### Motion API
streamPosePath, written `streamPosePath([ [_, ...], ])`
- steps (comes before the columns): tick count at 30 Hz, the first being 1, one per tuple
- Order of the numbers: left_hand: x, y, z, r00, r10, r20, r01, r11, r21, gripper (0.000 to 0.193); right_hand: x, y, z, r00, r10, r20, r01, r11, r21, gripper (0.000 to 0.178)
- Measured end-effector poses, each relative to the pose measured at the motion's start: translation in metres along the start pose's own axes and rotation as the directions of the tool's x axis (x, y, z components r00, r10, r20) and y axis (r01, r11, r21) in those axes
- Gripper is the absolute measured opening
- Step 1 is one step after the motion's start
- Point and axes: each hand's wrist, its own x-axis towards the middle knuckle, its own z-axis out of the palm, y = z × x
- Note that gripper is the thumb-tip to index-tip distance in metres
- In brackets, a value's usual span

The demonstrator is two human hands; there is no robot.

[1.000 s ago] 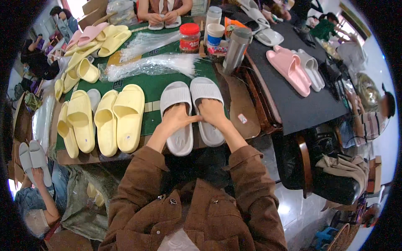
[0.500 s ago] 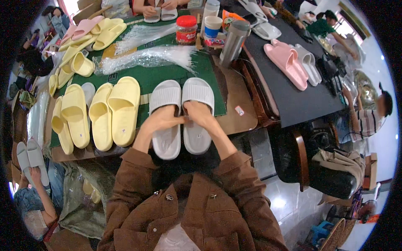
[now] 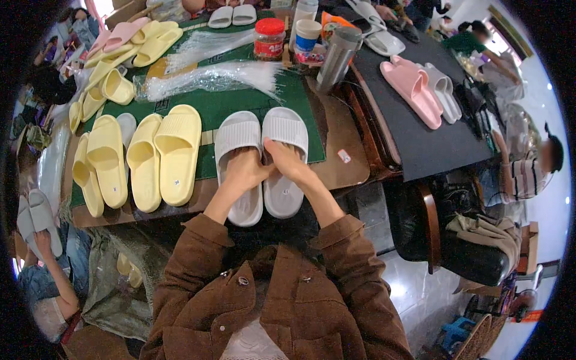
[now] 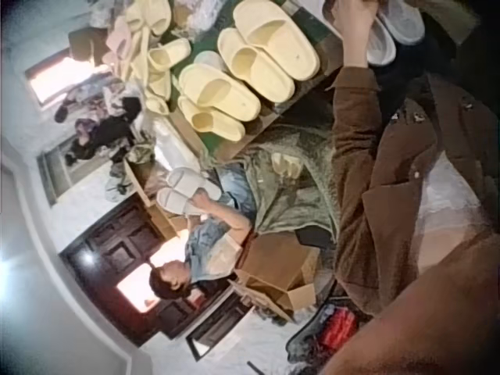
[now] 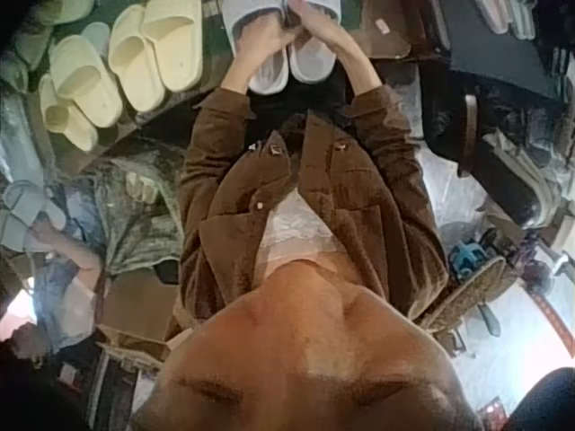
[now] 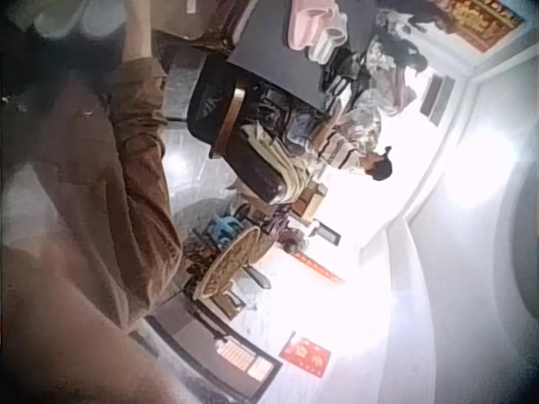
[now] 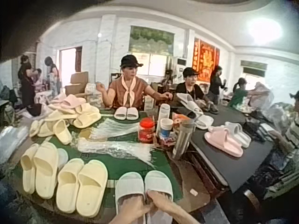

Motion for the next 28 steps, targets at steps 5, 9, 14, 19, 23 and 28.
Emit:
streamPosePath([
  [5, 0.008, -0.016, 0.012, 0.999, 0.027, -0.03, -0.027, 0.999, 0.019, 0.051, -0.008, 0.003, 0.0, 0.939, -0.329, 0.103, 0.342, 0.847, -0.406, 0.042],
  [9, 0.008, -0.009, 0.01, 0.999, 0.034, -0.041, -0.034, 0.999, -0.01, 0.053, -0.017, 0.01, -0.005, 0.901, -0.429, -0.063, 0.385, 0.859, -0.338, 0.035],
  [14, 0.009, 0.016, -0.021, 0.916, -0.199, 0.347, 0.209, 0.978, 0.009, 0.057, -0.026, -0.028, -0.033, 0.908, -0.353, -0.224, 0.335, 0.935, -0.119, 0.02],
  [19, 0.01, 0.014, -0.014, 0.947, -0.189, 0.26, 0.187, 0.982, 0.034, 0.057, 0.072, -0.024, -0.052, 0.788, -0.54, -0.295, 0.38, 0.804, -0.457, 0.024],
  [23, 0.008, 0.016, -0.015, 0.972, -0.138, 0.191, 0.134, 0.99, 0.031, 0.057, 0.108, -0.018, -0.036, 0.875, -0.431, -0.222, 0.166, 0.697, -0.698, 0.024],
  [28, 0.007, 0.007, -0.009, 0.96, -0.181, 0.212, 0.184, 0.983, 0.004, 0.059, 0.117, -0.013, -0.028, 0.853, -0.495, -0.167, 0.28, 0.704, -0.653, 0.031],
])
